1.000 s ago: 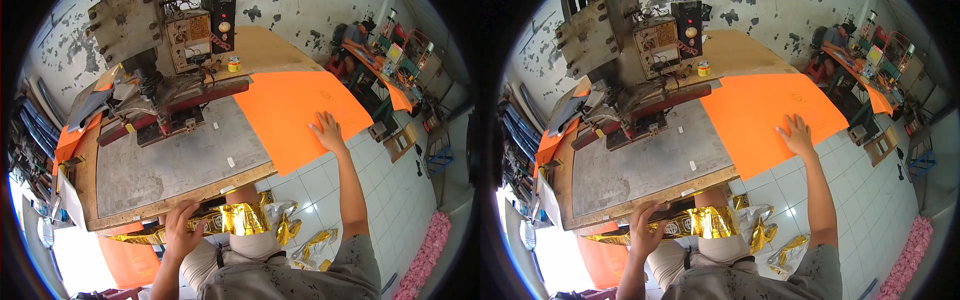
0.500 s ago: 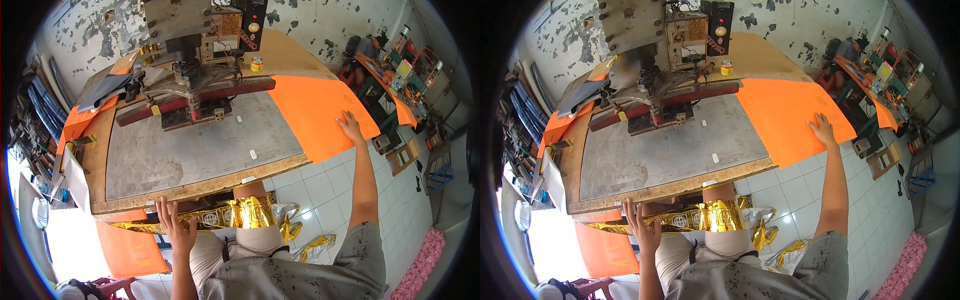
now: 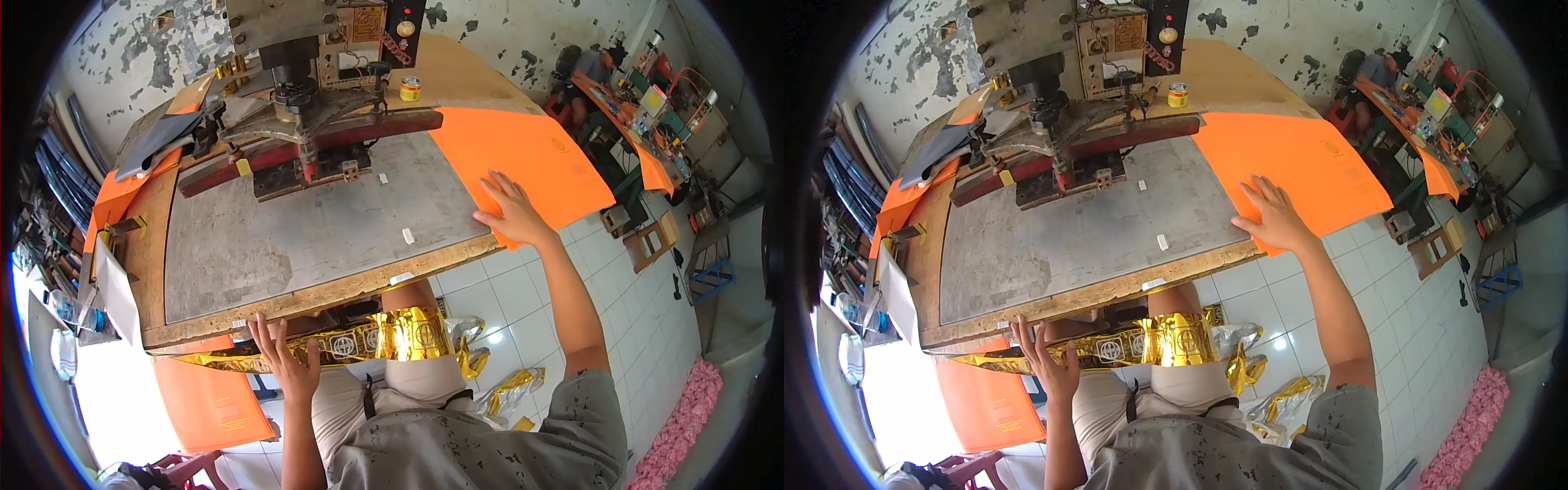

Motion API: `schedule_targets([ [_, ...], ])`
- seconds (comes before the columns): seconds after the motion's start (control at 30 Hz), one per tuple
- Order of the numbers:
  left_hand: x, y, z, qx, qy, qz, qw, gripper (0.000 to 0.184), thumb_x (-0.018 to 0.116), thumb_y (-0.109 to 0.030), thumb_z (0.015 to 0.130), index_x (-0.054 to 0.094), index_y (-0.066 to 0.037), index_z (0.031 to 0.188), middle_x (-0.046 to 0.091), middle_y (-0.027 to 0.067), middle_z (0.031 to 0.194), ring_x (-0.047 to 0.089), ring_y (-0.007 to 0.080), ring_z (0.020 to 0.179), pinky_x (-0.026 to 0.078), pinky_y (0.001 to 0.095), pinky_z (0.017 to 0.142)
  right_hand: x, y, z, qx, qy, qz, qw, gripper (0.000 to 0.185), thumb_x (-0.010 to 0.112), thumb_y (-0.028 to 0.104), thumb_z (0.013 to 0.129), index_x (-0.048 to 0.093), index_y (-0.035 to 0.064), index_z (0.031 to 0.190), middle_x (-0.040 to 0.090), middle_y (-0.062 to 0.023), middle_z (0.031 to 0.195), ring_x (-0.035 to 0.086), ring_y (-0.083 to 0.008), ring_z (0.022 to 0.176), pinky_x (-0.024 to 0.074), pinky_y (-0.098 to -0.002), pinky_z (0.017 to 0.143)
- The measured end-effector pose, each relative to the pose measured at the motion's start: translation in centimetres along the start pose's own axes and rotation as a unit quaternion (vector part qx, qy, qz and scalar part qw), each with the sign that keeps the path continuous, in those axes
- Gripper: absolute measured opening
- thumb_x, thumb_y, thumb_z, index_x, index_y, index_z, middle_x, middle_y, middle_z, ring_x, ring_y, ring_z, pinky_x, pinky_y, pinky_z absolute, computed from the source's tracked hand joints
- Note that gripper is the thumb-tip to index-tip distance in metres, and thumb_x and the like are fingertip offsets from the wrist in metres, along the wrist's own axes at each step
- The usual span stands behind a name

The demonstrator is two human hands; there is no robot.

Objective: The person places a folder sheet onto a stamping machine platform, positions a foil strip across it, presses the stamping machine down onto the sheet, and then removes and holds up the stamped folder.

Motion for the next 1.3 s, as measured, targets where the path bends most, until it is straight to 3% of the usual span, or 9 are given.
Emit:
schedule_targets([
  [0.5, -2.4, 1.3, 0.2, 0.021, 0.01, -0.014, 1.0, 0.065, 0.073, -0.013, 0.087, 0.045, -0.008, 0.146, 0.04, 0.0245, 0.159, 0.035, 0.0478, 0.148, 0.03, 0.0594, 0.12, 1.3, -4.8, 0.8, -0.008, -0.042, 0.025, 0.999, 0.062, 0.058, 0.04, 0.103, 0.044, 0.0107, 0.155, 0.029, -0.0178, 0.167, 0.024, -0.0379, 0.155, 0.0225, -0.0504, 0.125],
  [0.67, -6.9, 5.7, -0.9, -0.039, -0.137, 0.003, 0.99, 0.025, 0.072, 0.005, 0.085, 0.07, -0.004, 0.108, 0.068, 0.0142, 0.117, 0.065, 0.0344, 0.106, 0.053, 0.0434, 0.091, 1.6, 1.3, -1.5, -0.033, -0.16, 0.032, 0.986, 0.046, 0.059, 0.023, 0.104, 0.055, 0.0036, 0.145, 0.047, -0.016, 0.156, 0.039, -0.0341, 0.146, 0.0303, -0.0465, 0.121],
  [0.77, -10.1, 10.9, -3.1, -0.133, -0.232, 0.04, 0.963, 0.01, 0.069, -0.002, 0.095, 0.071, -0.002, 0.104, 0.07, 0.0105, 0.085, 0.068, 0.0254, 0.079, 0.053, 0.0321, 0.069, 4.0, 6.3, -4.4, -0.074, -0.214, 0.099, 0.969, 0.04, 0.046, 0.02, 0.109, 0.057, 0.0024, 0.143, 0.054, -0.015, 0.149, 0.041, -0.0341, 0.145, 0.0288, -0.0486, 0.121],
  [0.83, -12.2, 16.6, -7.6, -0.382, -0.281, 0.006, 0.88, 0.015, 0.064, -0.013, 0.101, 0.072, -0.001, 0.103, 0.07, 0.0087, 0.081, 0.067, 0.0242, 0.073, 0.052, 0.0318, 0.067, 8.3, 9.5, -6.6, -0.077, -0.315, 0.064, 0.944, 0.042, 0.037, 0.021, 0.11, 0.057, 0.0021, 0.142, 0.054, -0.0136, 0.15, 0.04, -0.0347, 0.146, 0.0263, -0.0514, 0.122],
  [0.97, -6.6, 26.4, -18.3, -0.372, -0.067, 0.247, 0.892, 0.048, 0.062, -0.033, 0.102, 0.057, -0.002, 0.138, 0.063, 0.0212, 0.135, 0.06, 0.0363, 0.123, 0.047, 0.0472, 0.103, 12.4, 10.5, -6.9, -0.032, -0.435, 0.064, 0.898, 0.05, 0.024, 0.024, 0.111, 0.053, 0.0015, 0.145, 0.049, -0.0129, 0.154, 0.034, -0.0371, 0.149, 0.0211, -0.0576, 0.123],
  [1.03, -1.3, 29.5, -25.6, -0.406, 0.087, 0.277, 0.866, 0.081, 0.066, -0.046, 0.097, 0.031, -0.006, 0.159, 0.028, 0.0256, 0.164, 0.026, 0.0435, 0.152, 0.026, 0.0568, 0.12, 13.9, 10.8, -5.9, -0.028, -0.498, 0.083, 0.863, 0.05, 0.025, 0.028, 0.111, 0.051, 0.0026, 0.145, 0.045, -0.0141, 0.156, 0.029, -0.0386, 0.151, 0.0166, -0.061, 0.123],
  [1.1, 1.7, 28.9, -29.2, -0.492, 0.207, 0.21, 0.819, 0.097, 0.069, -0.05, 0.093, 0.017, -0.008, 0.164, 0.007, 0.0247, 0.171, 0.008, 0.0451, 0.157, 0.016, 0.061, 0.123, 14.4, 10.9, -5.4, -0.028, -0.533, 0.089, 0.841, 0.05, 0.025, 0.03, 0.11, 0.048, 0.0034, 0.146, 0.042, -0.0153, 0.157, 0.025, -0.0396, 0.152, 0.0143, -0.0632, 0.123],
  [1.17, 2.7, 28.2, -30.9, -0.44, 0.169, 0.267, 0.841, 0.1, 0.07, -0.046, 0.093, 0.013, -0.01, 0.166, 0.003, 0.0226, 0.172, 0.006, 0.0425, 0.158, 0.015, 0.062, 0.123, 14.7, 10.7, -5.1, -0.036, -0.541, 0.081, 0.836, 0.05, 0.025, 0.031, 0.111, 0.046, 0.004, 0.147, 0.039, -0.0165, 0.159, 0.021, -0.0401, 0.153, 0.0142, -0.0641, 0.123],
  [1.3, 2.4, 28.6, -29.1, -0.501, 0.127, 0.263, 0.814, 0.08, 0.073, -0.033, 0.091, 0.034, -0.008, 0.156, 0.022, 0.0212, 0.168, 0.022, 0.0401, 0.154, 0.026, 0.0557, 0.12, 14.6, 10.6, -5.6, -0.027, -0.518, 0.076, 0.851, 0.051, 0.025, 0.032, 0.111, 0.048, 0.0018, 0.144, 0.041, -0.016, 0.157, 0.023, -0.0403, 0.152, 0.0178, -0.0616, 0.123],
])
Point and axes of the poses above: each hand's wrist, its own z-axis towards the middle knuckle, its own x-axis out of the palm, y = z × x, the point moved 3 cm from there along z, towards the middle knuckle
